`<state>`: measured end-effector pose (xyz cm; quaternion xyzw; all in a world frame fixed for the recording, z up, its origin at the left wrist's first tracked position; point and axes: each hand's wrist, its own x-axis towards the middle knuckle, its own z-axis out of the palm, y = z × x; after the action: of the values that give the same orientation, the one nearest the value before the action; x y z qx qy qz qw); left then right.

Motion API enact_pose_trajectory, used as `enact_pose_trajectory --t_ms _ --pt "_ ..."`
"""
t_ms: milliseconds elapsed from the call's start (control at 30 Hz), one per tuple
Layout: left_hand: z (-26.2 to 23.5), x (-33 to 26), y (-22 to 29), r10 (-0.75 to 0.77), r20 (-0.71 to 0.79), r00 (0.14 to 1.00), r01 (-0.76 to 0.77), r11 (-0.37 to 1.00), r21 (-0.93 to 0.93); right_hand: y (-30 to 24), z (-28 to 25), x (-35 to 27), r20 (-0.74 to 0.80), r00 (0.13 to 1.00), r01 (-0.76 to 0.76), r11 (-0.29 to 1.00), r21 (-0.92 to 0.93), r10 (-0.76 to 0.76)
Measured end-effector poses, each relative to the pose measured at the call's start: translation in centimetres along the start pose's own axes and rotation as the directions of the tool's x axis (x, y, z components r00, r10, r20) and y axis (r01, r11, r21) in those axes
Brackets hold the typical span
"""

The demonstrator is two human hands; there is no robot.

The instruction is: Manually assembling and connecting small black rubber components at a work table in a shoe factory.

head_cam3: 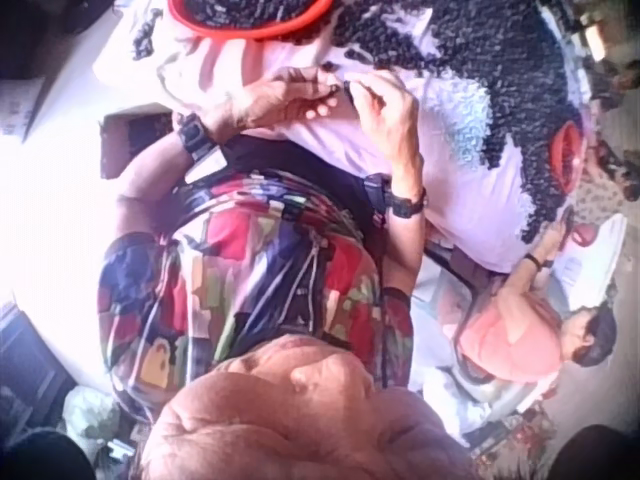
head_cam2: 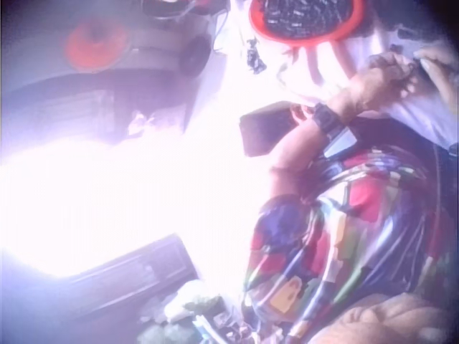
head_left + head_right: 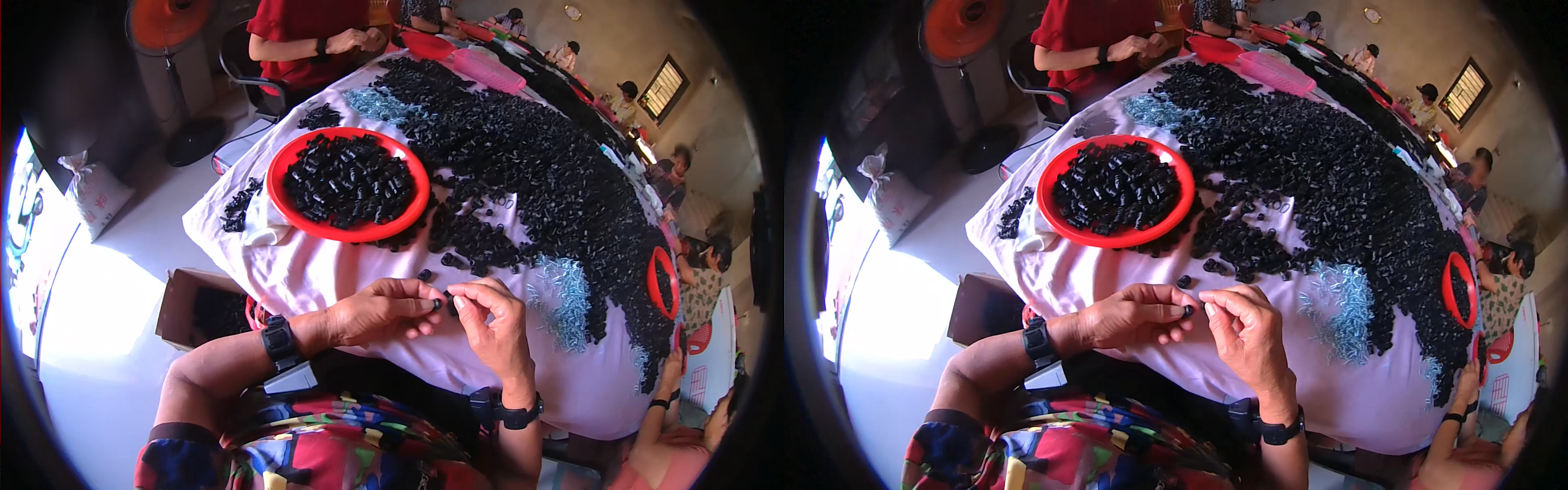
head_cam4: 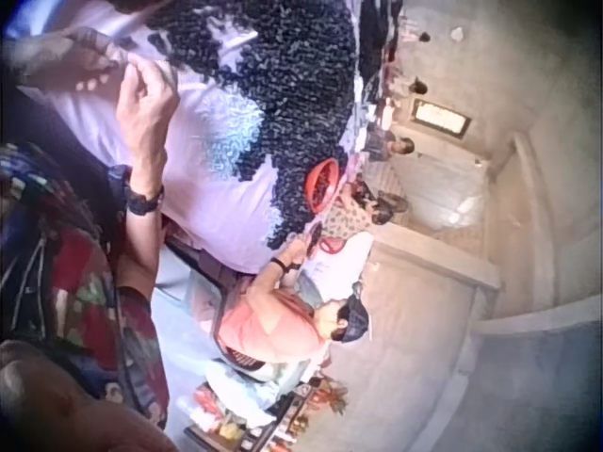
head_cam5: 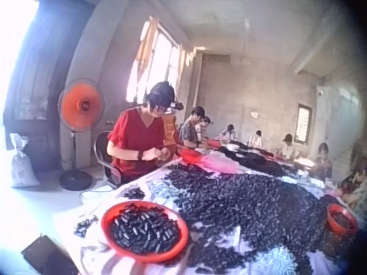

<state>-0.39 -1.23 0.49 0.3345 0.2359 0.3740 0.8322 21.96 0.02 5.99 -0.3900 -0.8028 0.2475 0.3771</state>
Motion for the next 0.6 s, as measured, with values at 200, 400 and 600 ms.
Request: enact_pose_trajectory --t_ms 200,400,600 --pt "0.8 -0.6 -1.1 0.085 -0.058 0.995 -0.077 0.989 0.126 -1.1 0.8 -0.5 0.030 0.997 0.079 0.996 -0.030 -0.078" --pt "1.3 -0.5 -0.7 0.130 -0.096 0.987 -0.103 0.965 0.242 -1.1 1.0 -0.5 0.007 0.983 0.181 0.979 -0.095 -0.181" --pt "0.9 -0.5 -0.9 0.137 -0.108 0.985 -0.114 0.973 0.198 -1.2 1.0 -0.5 -0.047 0.987 0.151 0.985 -0.089 -0.155"
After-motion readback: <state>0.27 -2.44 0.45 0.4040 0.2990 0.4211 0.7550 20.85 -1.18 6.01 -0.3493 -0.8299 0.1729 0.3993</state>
